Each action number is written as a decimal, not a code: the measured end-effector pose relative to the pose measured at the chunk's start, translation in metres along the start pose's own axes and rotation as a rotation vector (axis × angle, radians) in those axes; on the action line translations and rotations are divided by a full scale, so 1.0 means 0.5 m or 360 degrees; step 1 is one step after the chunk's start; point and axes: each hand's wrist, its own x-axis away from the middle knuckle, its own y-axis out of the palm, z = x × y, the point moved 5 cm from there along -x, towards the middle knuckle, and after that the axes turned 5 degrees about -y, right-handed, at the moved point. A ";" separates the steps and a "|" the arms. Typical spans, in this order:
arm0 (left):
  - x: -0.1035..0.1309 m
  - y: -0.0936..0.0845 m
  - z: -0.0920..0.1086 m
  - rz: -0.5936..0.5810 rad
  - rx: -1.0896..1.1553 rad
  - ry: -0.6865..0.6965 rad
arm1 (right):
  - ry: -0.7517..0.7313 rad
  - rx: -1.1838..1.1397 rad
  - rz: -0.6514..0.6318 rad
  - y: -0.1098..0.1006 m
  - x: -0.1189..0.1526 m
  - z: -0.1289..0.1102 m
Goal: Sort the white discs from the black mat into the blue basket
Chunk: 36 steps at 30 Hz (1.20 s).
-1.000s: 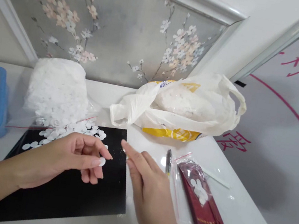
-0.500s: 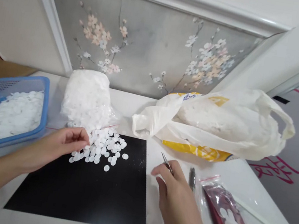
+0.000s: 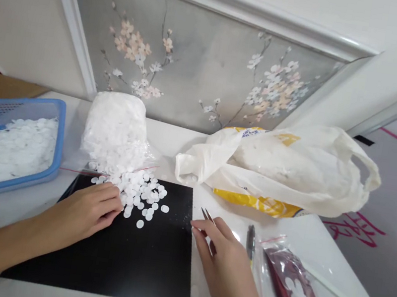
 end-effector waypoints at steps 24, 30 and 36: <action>-0.139 0.032 0.113 -0.0564 0.2162 -0.0993 | -0.0022 -0.0314 0.0212 -0.034 0.003 -0.025; -0.125 0.046 0.107 -0.0595 0.2270 -0.1192 | -0.0189 -0.0273 0.0295 -0.043 0.015 -0.051; -0.123 0.046 0.118 -0.0659 0.2264 -0.1228 | -0.0268 -0.0108 0.0281 -0.038 0.021 -0.065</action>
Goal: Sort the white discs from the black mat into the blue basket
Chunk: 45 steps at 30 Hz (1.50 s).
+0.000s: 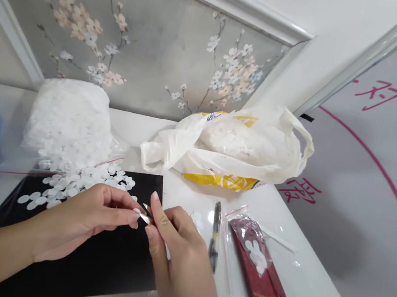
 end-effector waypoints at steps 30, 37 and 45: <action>0.016 0.011 0.006 -0.0170 -0.0222 0.0032 | -0.0132 -0.0033 0.0081 -0.009 0.004 -0.011; 0.018 0.010 0.007 -0.0191 -0.0224 0.0022 | -0.0145 -0.0050 0.0076 -0.010 0.001 -0.015; 0.022 0.009 0.013 -0.0234 -0.0215 0.0029 | -0.0123 -0.0066 0.0052 -0.012 0.002 -0.016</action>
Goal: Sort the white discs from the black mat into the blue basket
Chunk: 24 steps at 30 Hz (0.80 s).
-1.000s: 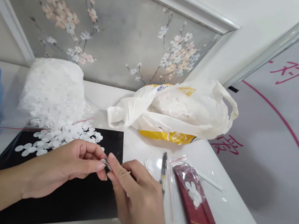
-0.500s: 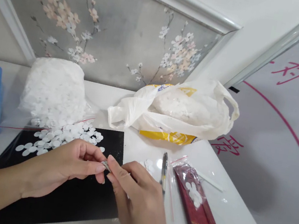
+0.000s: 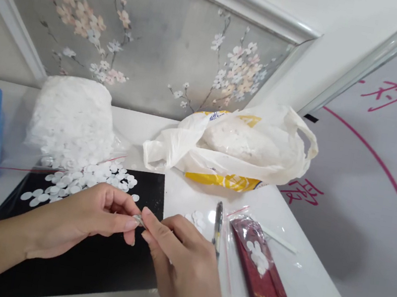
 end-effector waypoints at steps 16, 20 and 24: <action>0.001 -0.004 0.004 -0.0013 -0.0068 -0.0001 | -0.0036 0.0006 -0.0046 0.005 0.005 0.003; 0.001 -0.003 0.004 -0.0006 -0.0059 0.0019 | 0.0086 0.0092 -0.0027 0.000 0.002 0.012; -0.003 -0.002 0.001 -0.0018 -0.0053 0.0032 | 0.0268 0.0323 -0.0122 0.005 0.003 0.050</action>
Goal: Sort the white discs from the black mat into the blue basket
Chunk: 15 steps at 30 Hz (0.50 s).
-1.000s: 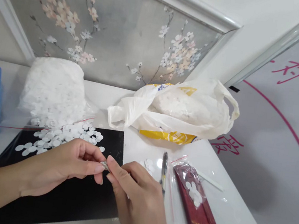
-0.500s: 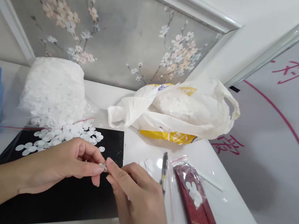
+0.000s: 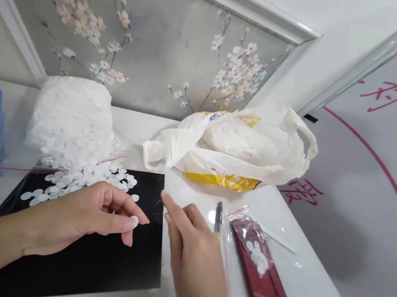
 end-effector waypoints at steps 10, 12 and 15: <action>0.112 -0.153 0.092 0.0604 0.0290 0.0562 | 0.0220 0.0041 -0.0478 0.075 0.020 0.059; 0.130 -0.173 0.052 0.0630 0.0241 0.0417 | 0.0204 -0.0054 -0.0370 0.079 0.021 0.059; 0.144 -0.180 -0.038 0.0642 0.0164 0.0176 | 0.0131 -0.0121 -0.0182 0.088 0.021 0.055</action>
